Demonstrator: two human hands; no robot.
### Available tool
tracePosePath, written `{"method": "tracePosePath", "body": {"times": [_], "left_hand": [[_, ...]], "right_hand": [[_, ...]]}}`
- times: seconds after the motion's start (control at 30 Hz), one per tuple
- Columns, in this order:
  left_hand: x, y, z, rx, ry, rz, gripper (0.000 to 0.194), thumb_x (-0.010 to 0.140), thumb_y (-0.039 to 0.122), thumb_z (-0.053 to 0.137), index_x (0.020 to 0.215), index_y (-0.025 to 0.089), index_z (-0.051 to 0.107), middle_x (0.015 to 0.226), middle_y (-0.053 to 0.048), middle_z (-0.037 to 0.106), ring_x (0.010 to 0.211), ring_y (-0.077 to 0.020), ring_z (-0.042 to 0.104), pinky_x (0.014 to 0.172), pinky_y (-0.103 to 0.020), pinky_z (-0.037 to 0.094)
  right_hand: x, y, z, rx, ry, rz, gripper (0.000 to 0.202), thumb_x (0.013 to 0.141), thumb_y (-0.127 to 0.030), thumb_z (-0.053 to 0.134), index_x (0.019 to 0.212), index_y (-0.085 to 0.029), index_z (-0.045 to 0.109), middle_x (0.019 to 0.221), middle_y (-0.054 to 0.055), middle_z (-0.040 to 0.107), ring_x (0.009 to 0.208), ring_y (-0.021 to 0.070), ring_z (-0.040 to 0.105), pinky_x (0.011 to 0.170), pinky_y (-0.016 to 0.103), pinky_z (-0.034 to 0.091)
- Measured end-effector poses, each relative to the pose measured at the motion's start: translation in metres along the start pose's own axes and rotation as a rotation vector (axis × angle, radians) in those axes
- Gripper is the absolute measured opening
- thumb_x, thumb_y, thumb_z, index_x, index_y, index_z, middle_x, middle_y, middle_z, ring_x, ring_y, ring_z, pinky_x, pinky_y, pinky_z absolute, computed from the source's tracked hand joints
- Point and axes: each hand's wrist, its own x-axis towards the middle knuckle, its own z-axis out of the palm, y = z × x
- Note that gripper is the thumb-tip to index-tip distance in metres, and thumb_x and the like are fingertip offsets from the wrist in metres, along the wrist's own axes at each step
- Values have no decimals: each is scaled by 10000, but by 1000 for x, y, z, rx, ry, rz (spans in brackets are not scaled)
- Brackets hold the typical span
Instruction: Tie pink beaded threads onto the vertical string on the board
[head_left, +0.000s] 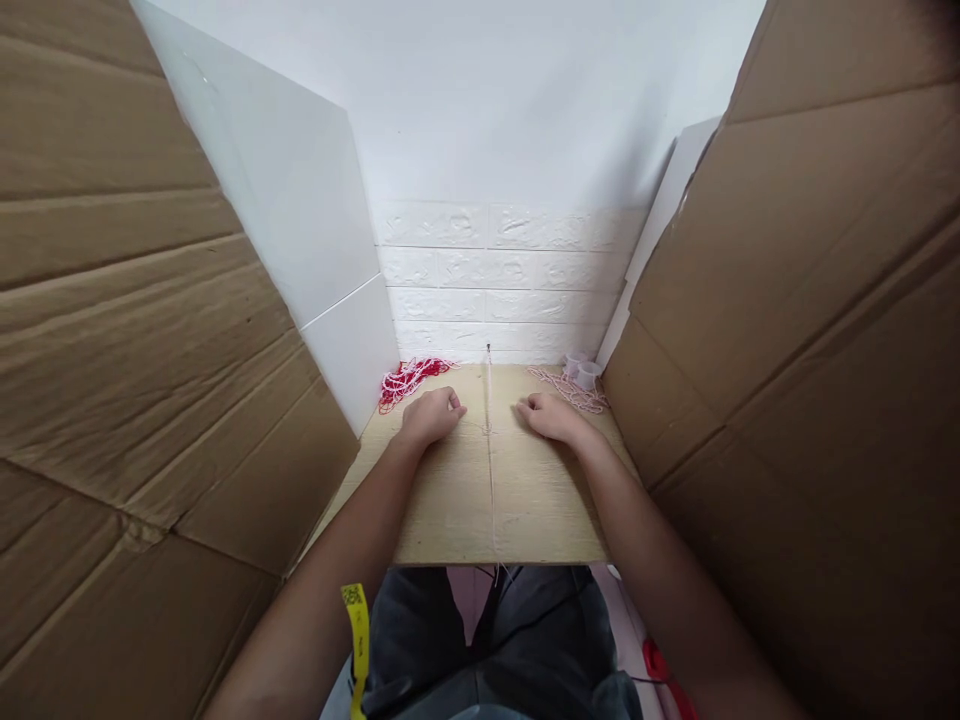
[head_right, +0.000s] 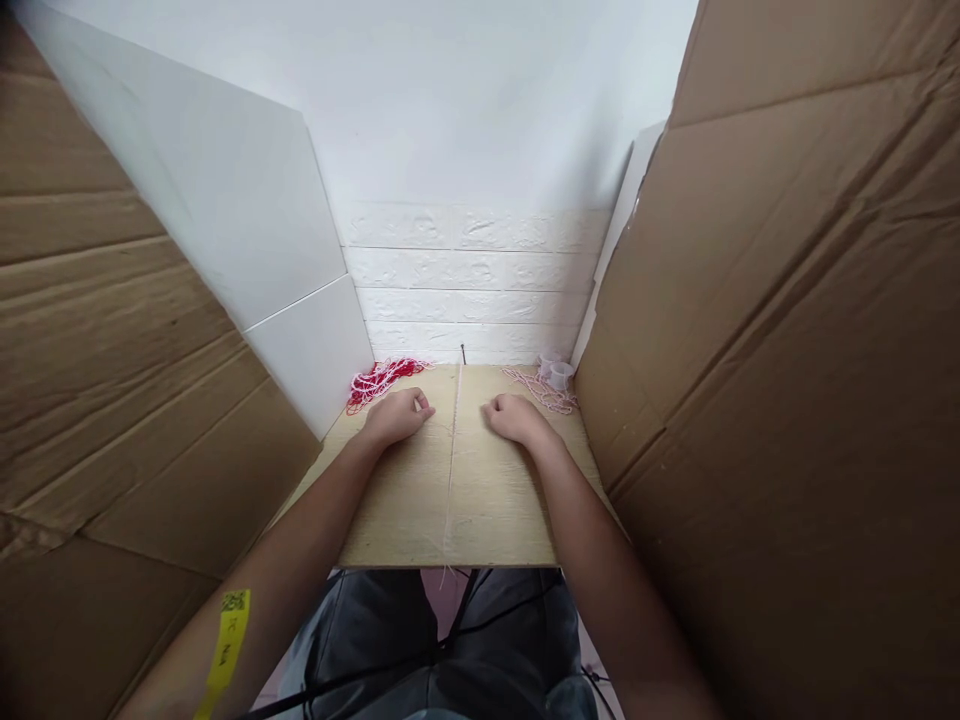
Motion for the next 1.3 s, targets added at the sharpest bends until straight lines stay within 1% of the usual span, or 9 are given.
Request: {"method": "tracePosePath", "body": {"times": [0.13, 0.27, 0.4, 0.7, 0.8, 0.9, 0.97, 1.07, 1.3], "left_hand": [[0, 0, 0, 7, 1, -1, 221, 847, 475, 566, 911, 273, 629, 984, -33, 739, 934, -251, 656, 721, -322, 444], [-1, 0, -1, 3, -1, 8, 233, 848, 477, 574, 913, 263, 638, 997, -40, 737, 930, -242, 657, 725, -313, 445], [-1, 0, -2, -10, -4, 12, 243, 854, 481, 578, 919, 256, 642, 1012, -49, 735, 932, -241, 657, 743, -312, 450], [-1, 1, -3, -24, -14, -17, 226, 853, 464, 606, 923, 255, 659, 1001, -51, 745, 939, -236, 656, 763, -310, 452], [-2, 5, -4, -49, 16, -5, 200, 836, 432, 628, 904, 248, 670, 983, -46, 743, 907, -225, 652, 743, -301, 450], [-4, 11, -4, -180, 40, 68, 193, 841, 394, 615, 897, 220, 675, 924, -38, 735, 820, -192, 644, 687, -278, 444], [-6, 15, -4, -273, 5, 148, 188, 844, 361, 598, 903, 201, 678, 879, -32, 725, 763, -172, 633, 646, -265, 436], [-9, 16, -3, -273, -82, 219, 182, 806, 316, 614, 922, 201, 694, 850, -24, 717, 728, -166, 624, 613, -259, 422], [-7, 2, -9, -233, -171, 215, 197, 743, 311, 638, 892, 209, 717, 861, -28, 728, 723, -173, 630, 596, -263, 417]], "right_hand": [[3, 7, -1, -46, 14, 37, 369, 947, -385, 496, 708, -146, 642, 815, 117, 722, 639, 170, 530, 566, 281, 281], [5, 2, 6, 61, 47, -52, 387, 965, -408, 475, 734, -142, 634, 729, 82, 684, 608, 152, 518, 565, 269, 297], [5, -3, 13, 183, -31, -97, 445, 988, -493, 432, 785, -150, 629, 623, 45, 637, 547, 141, 512, 571, 259, 336], [0, 6, -1, 7, -46, 47, 444, 976, -454, 455, 732, -143, 658, 589, 85, 645, 530, 173, 523, 565, 294, 327], [2, 3, 1, 43, -2, 2, 409, 965, -450, 482, 753, -146, 655, 624, 85, 657, 579, 178, 545, 589, 288, 339], [4, -1, 9, 158, 41, -71, 405, 970, -478, 469, 807, -149, 639, 661, 66, 658, 595, 162, 551, 598, 269, 353], [5, -2, 14, 215, 17, -96, 417, 982, -491, 434, 833, -151, 625, 637, 43, 638, 571, 147, 535, 591, 257, 356], [4, -3, 16, 203, -49, -109, 405, 983, -474, 437, 798, -155, 604, 601, 21, 605, 554, 131, 503, 581, 245, 346], [0, -3, 5, 130, -105, -56, 418, 987, -463, 439, 754, -157, 603, 577, 21, 577, 523, 137, 484, 560, 264, 327]]}}
